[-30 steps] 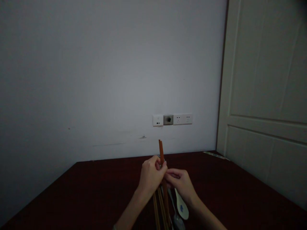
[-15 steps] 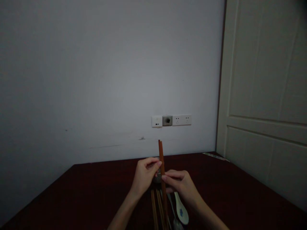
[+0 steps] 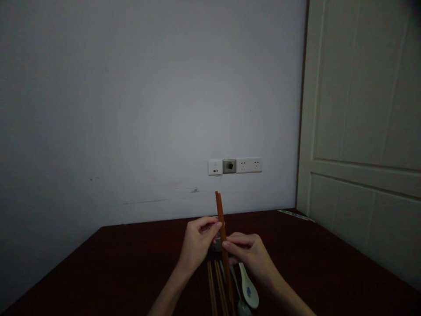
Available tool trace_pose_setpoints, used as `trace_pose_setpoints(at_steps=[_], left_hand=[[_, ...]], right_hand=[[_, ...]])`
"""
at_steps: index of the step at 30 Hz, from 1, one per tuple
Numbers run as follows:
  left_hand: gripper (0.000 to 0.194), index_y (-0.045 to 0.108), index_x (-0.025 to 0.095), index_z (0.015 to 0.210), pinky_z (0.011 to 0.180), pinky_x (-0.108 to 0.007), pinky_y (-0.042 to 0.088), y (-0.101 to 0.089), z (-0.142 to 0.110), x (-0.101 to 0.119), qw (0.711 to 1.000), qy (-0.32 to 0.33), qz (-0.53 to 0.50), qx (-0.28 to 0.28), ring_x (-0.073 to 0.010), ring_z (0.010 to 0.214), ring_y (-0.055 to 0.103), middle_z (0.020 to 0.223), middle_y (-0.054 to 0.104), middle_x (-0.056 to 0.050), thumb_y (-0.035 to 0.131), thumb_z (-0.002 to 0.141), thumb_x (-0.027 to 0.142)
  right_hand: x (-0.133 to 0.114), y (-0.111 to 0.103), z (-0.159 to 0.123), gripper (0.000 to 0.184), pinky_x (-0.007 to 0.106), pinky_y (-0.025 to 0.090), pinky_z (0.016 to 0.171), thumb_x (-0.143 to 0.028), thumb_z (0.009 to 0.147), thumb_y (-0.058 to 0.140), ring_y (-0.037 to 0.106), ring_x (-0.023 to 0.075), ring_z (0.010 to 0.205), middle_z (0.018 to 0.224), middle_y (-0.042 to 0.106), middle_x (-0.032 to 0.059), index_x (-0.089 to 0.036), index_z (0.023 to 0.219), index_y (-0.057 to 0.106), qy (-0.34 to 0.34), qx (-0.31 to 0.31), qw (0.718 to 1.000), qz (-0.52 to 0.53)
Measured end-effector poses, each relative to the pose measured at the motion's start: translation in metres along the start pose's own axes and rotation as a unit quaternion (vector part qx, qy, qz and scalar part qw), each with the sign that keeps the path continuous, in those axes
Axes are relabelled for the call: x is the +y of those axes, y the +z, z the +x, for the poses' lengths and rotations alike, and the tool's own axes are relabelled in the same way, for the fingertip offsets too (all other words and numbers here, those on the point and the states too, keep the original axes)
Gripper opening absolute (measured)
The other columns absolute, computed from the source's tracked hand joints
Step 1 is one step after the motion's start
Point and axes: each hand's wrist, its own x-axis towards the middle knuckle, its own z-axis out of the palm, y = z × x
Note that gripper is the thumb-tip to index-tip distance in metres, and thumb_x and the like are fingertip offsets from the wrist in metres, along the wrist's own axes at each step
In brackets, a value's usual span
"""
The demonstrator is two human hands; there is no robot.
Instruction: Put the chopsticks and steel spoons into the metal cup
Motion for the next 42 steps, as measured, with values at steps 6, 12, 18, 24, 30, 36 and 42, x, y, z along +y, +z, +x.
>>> trace_pose_setpoints(at_steps=[6,12,18,24,30,36,42], left_hand=[[0.026,0.063,0.010,0.074,0.045,-0.019,0.038,-0.0003,-0.0018,0.0004,1.000,0.003,0.003,-0.014,-0.0081,0.046,0.046,0.058,0.059,-0.002,0.060,0.068,0.035],[0.026,0.064,0.010,0.076,0.046,-0.018,0.038,0.0000,-0.0022,-0.0004,1.000,-0.001,0.000,-0.016,-0.0081,0.047,0.047,0.059,0.058,-0.002,0.060,0.068,0.034],[0.027,0.063,0.009,0.076,0.046,-0.019,0.038,-0.0001,-0.0024,0.0010,1.000,-0.005,-0.007,-0.022,-0.0084,0.046,0.047,0.056,0.057,-0.001,0.060,0.068,0.034],[0.025,0.063,0.010,0.073,0.046,-0.019,0.038,0.0013,-0.0019,-0.0003,1.000,-0.013,-0.022,-0.018,-0.0083,0.047,0.047,0.057,0.058,-0.001,0.062,0.066,0.034],[0.030,0.063,0.009,0.074,0.048,-0.020,0.040,0.0018,0.0015,-0.0047,0.997,-0.044,-0.062,-0.019,-0.0098,0.050,0.050,0.062,0.061,-0.004,0.066,0.061,0.037],[0.032,0.064,0.008,0.066,0.045,-0.019,0.035,-0.0033,0.0040,0.0008,0.998,-0.044,-0.038,-0.039,-0.0080,0.046,0.044,0.050,0.053,-0.001,0.062,0.066,0.041],[0.032,0.063,0.009,0.061,0.044,-0.019,0.032,-0.0038,0.0070,-0.0003,0.997,-0.043,-0.034,-0.047,-0.0073,0.045,0.041,0.049,0.050,0.000,0.062,0.065,0.041]], right_hand=[[-0.0008,-0.0009,-0.0002,0.027,0.019,0.050,0.046,-0.039,0.062,0.067,0.054,0.0127,0.062,0.069,0.057,0.0031,-0.015,0.073,0.072,-0.011,0.000,1.000,-0.004],[0.0000,-0.0014,0.0003,0.024,0.019,0.050,0.046,-0.037,0.064,0.066,0.054,0.0119,0.062,0.069,0.057,0.0025,-0.016,0.076,0.072,-0.019,-0.005,1.000,-0.008],[-0.0032,-0.0004,-0.0001,0.024,0.019,0.049,0.045,-0.037,0.063,0.067,0.054,0.0123,0.061,0.068,0.058,0.0026,-0.016,0.074,0.072,-0.021,0.001,1.000,-0.005],[-0.0037,-0.0002,-0.0007,0.024,0.020,0.050,0.047,-0.036,0.064,0.066,0.055,0.0130,0.062,0.070,0.059,0.0030,-0.016,0.076,0.072,-0.018,-0.003,1.000,0.007],[-0.0033,0.0025,-0.0019,0.027,0.018,0.047,0.044,-0.039,0.060,0.068,0.053,0.0119,0.059,0.067,0.058,0.0023,-0.014,0.071,0.071,-0.011,0.004,1.000,0.005],[0.0018,0.0077,-0.0039,0.028,0.020,0.047,0.043,-0.040,0.058,0.069,0.051,0.0105,0.054,0.064,0.058,0.0013,-0.012,0.064,0.069,0.001,-0.008,1.000,0.023],[-0.0009,0.0060,-0.0018,0.032,0.023,0.050,0.054,-0.036,0.053,0.073,0.057,0.0132,0.061,0.070,0.064,0.0042,-0.010,0.072,0.070,0.063,-0.023,0.997,0.032]])
